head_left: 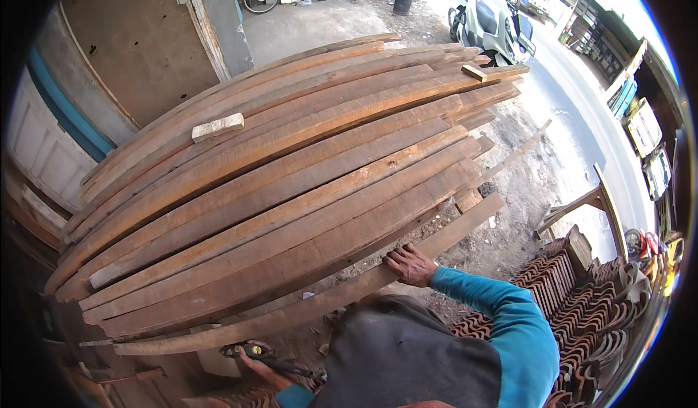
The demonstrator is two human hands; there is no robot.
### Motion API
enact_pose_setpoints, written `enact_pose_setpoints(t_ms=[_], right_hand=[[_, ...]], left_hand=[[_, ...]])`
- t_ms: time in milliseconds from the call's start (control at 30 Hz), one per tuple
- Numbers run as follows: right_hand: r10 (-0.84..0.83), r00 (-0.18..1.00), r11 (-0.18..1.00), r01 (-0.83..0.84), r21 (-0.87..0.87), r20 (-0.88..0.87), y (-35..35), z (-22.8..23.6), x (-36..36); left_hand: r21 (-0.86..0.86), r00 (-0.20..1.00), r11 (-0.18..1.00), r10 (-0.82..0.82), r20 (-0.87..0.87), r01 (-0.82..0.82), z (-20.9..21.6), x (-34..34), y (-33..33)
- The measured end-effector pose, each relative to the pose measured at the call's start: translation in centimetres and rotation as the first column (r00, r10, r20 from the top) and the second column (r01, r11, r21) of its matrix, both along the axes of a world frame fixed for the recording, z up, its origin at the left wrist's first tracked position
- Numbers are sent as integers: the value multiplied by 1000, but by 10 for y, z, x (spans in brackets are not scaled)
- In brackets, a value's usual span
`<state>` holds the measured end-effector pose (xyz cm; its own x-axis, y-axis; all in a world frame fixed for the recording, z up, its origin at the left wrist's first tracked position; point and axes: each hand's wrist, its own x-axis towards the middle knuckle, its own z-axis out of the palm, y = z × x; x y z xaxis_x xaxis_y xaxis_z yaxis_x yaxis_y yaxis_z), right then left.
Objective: The person picks up wooden planks from a stack, turns them over by hand, and uses a hammer and pincers to remove nails from the lumber.
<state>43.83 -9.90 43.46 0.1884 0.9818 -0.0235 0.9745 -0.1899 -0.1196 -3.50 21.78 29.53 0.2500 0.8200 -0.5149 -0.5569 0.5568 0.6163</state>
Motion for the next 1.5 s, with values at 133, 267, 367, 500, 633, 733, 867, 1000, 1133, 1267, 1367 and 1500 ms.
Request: enact_pose_setpoints(t_ms=[133,267,367,500,633,733,867,1000,1133,1267,1367,1500], right_hand=[[-5,998,997,1,-73,-58,1,49,-17],[-115,992,991,110,-73,-59,-47,26,-23],[-89,990,994,80,-81,-110,-56,18,-27],[-110,977,991,94,-97,-182,-61,19,-38],[-124,968,991,111,-70,-218,-57,34,-49],[-146,968,988,152,13,-205,-53,66,-49],[-156,983,980,166,108,-96,-25,108,-33],[-204,979,970,202,135,-2,4,146,12],[-239,970,962,244,124,-49,65,181,74],[-202,974,976,192,107,99,107,216,142],[-121,970,983,88,161,211,142,217,216],[-66,975,988,35,149,210,218,205,307]], left_hand=[[-81,968,974,218,120,-209,66,23,-37],[-137,961,987,121,250,-89,91,37,-60],[-135,949,968,235,209,-210,77,17,-83],[-4,963,970,242,115,-243,111,11,-90],[154,951,960,192,241,-233,162,31,-68],[244,950,939,177,257,-241,193,54,-44],[253,910,946,89,405,-205,205,95,3],[285,898,949,-6,441,-134,230,163,51],[271,874,957,-44,484,-102,242,238,124],[162,887,987,-80,455,6,251,307,166],[203,874,977,-153,461,65,255,326,158],[294,830,956,-152,536,-15,278,304,112]])
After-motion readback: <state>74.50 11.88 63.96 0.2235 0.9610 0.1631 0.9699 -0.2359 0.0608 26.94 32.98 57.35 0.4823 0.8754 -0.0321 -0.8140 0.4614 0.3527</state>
